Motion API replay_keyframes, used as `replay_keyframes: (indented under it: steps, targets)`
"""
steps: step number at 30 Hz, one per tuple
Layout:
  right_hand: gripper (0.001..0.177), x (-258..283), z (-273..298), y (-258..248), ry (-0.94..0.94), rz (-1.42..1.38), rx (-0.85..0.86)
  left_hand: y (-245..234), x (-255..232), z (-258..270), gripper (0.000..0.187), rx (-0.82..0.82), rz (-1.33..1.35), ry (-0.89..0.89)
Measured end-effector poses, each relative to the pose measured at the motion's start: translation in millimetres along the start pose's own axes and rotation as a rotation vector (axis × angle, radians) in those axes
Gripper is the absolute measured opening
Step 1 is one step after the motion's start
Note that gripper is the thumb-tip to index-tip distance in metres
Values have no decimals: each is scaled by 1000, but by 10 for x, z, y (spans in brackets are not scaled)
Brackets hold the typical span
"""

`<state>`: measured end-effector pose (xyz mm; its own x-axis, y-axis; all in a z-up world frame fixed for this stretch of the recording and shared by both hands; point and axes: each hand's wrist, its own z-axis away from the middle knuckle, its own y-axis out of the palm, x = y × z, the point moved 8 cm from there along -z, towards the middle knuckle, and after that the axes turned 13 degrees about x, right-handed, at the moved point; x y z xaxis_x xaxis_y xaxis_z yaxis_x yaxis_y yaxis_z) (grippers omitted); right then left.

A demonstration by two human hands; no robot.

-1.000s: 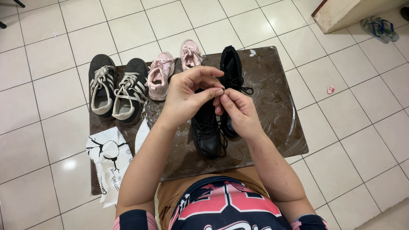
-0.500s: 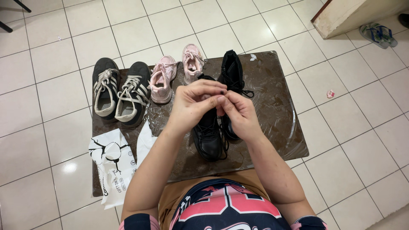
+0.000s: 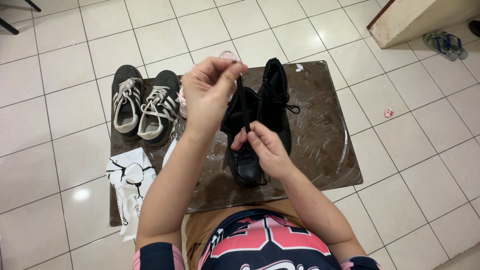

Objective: The person removes the laces from a black boot and then re-laces it. The person threads the laces through the eyelets and ties a knot. Other shoes are visible on the table but are not handled.

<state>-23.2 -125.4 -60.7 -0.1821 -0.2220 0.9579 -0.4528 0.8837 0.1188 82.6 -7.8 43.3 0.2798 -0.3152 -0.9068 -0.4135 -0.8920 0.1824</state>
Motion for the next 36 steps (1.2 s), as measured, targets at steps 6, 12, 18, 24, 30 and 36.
replay_keyframes:
  steps: [6, 12, 18, 24, 30, 36]
  targets:
    - [20, 128, 61, 104, -2, -20, 15, 105, 37, -106, 13, 146, 20, 34]
    - [17, 731, 115, -230, -220, 437, -290, 530, 549, 499, 40, 230, 218, -223]
    - [14, 729, 70, -361, -204, 332, -293, 804, 552, 883, 32, 326, -40, -33]
    - [14, 725, 315, -504, -226, 53, -320, 826, 340, 941, 10, 446, -237, 34]
    - [18, 1189, 834, -838, -508, -94, -378, 802, 578, 1121, 14, 702, -276, 47]
    - [23, 1661, 1481, -1225, -622, -78, -370, 659, 1065, 1331, 9, 708, -518, -9]
